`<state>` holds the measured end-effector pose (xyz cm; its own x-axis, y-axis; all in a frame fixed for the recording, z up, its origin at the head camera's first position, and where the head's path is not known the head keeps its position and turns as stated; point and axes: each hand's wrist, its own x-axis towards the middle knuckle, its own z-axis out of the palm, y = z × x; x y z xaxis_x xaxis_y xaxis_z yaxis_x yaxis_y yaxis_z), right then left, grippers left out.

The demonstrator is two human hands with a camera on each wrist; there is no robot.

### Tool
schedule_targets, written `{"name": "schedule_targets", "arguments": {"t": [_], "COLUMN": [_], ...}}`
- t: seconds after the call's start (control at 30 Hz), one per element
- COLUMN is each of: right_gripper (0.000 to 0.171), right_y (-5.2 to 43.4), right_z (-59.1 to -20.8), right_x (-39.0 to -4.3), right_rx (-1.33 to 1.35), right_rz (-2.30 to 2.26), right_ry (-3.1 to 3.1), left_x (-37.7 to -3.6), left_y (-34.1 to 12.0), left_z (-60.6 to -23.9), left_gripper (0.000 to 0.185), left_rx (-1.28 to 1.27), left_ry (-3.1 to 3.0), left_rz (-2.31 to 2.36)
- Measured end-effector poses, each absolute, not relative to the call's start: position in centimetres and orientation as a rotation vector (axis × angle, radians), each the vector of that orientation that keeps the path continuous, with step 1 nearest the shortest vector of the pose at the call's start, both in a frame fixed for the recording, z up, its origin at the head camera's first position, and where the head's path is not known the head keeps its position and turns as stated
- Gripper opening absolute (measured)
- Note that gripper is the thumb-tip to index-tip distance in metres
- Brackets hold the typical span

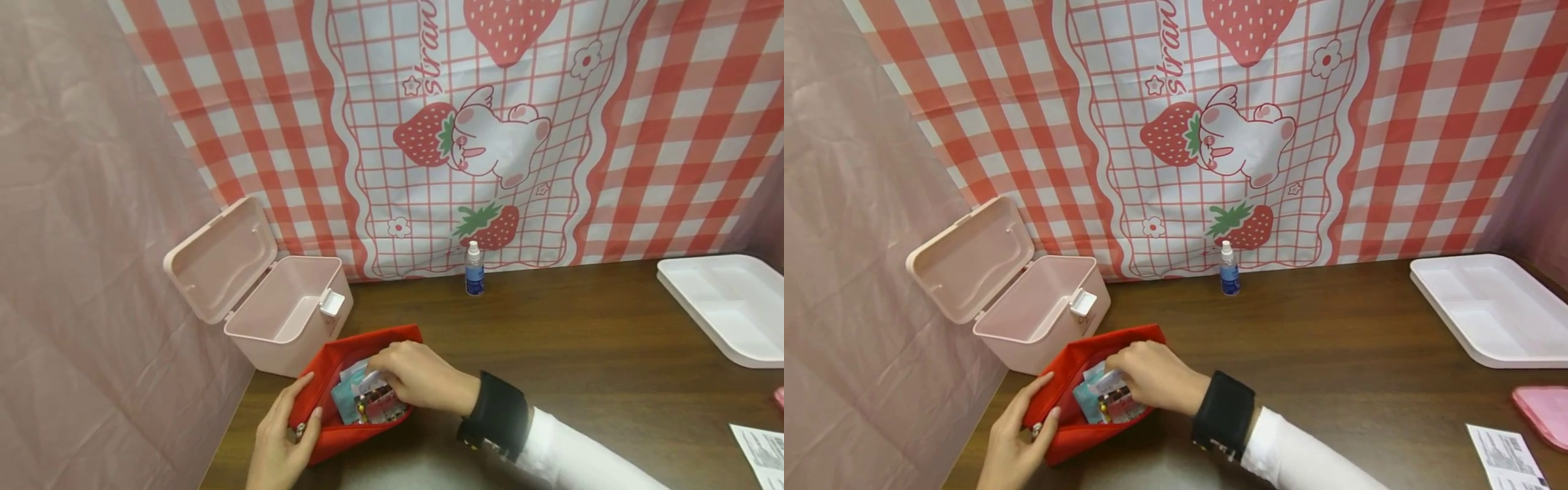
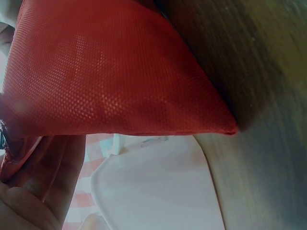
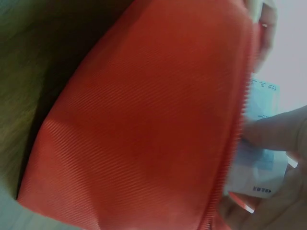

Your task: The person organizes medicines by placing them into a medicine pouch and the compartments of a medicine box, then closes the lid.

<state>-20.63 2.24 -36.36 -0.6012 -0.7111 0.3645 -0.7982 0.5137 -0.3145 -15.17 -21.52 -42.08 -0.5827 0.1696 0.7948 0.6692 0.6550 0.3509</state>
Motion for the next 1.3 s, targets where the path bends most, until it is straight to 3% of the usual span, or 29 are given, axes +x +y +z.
{"name": "schedule_targets", "arguments": {"t": [0.4,0.83,1.3], "right_gripper": [0.018,0.006,0.01], "right_y": [2.6,2.3,2.4], "right_z": [-36.7,-37.3,-36.5], "right_x": [-20.3,-20.3,-20.7], "right_rx": [1.505,1.379,1.255], "right_rz": [0.61,0.371,0.61], "right_ry": [-2.645,-2.541,-2.476], "left_x": [-15.0,-15.1,-15.1], "left_y": [-21.5,-21.4,-21.5], "left_z": [-42.3,-42.2,-42.2], "left_gripper": [0.059,0.059,0.059], "left_rx": [-0.602,-0.618,-0.622], "left_ry": [-2.15,-2.144,-2.14], "left_rz": [-0.86,-0.864,-0.878]}}
